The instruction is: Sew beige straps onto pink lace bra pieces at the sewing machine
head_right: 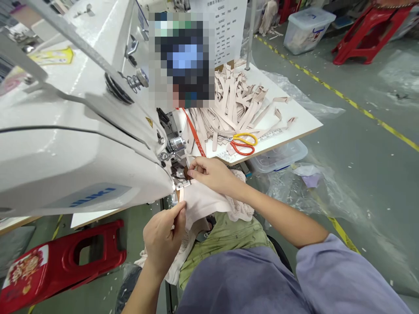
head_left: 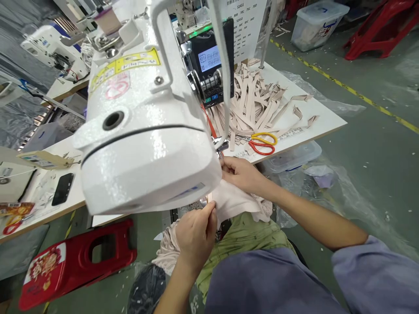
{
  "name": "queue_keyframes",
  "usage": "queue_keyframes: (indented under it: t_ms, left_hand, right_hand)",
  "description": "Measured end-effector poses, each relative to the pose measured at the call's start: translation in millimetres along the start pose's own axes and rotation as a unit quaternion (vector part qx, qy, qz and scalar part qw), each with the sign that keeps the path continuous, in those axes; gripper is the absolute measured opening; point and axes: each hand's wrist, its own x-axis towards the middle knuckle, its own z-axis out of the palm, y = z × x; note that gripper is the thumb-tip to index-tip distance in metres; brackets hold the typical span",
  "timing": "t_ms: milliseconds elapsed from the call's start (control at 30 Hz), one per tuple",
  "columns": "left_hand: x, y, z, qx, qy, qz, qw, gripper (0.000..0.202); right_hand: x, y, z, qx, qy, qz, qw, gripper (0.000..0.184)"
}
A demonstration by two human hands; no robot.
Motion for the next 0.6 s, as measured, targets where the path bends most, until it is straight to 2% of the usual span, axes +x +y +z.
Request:
queue_keyframes:
  t_ms: [167, 300, 367, 433, 500, 533, 600]
  left_hand:
    - [-6.4, -3.3, -1.0, -0.068, 0.007, -0.089, 0.994, 0.019]
    - [-4.8, -4.7, -0.8, -0.104, 0.012, -0.123, 0.987, 0.019]
    - [-3.4, -5.6, -3.4, -0.126, 0.010, -0.130, 0.983, 0.019]
    - [-3.6, -6.9, -9.4, -0.154, 0.000, -0.128, 0.980, 0.019]
    - [-6.0, -7.4, -17.4, -0.174, -0.019, -0.123, 0.977, 0.018]
    - [-7.8, -6.7, -21.3, -0.174, -0.034, -0.120, 0.977, 0.018]
    - [-11.8, -2.9, -26.2, -0.154, -0.065, -0.102, 0.981, 0.016]
  right_hand:
    - [-2.0, 7.4, 5.5, 0.039, -0.001, 0.018, 0.999, 0.022]
    - [-9.3, 13.4, 16.2, 0.132, 0.027, 0.035, 0.990, 0.027]
    - [-18.4, 14.2, 22.1, 0.227, 0.029, 0.092, 0.969, 0.034]
    - [-31.7, 14.4, 26.9, 0.329, 0.012, 0.171, 0.929, 0.041]
    - [-48.2, 15.0, 29.8, 0.377, 0.004, 0.226, 0.898, 0.044]
    - [-57.1, 15.4, 30.6, 0.375, 0.009, 0.229, 0.898, 0.044]
    - [-75.6, 16.0, 31.1, 0.315, 0.030, 0.184, 0.931, 0.038]
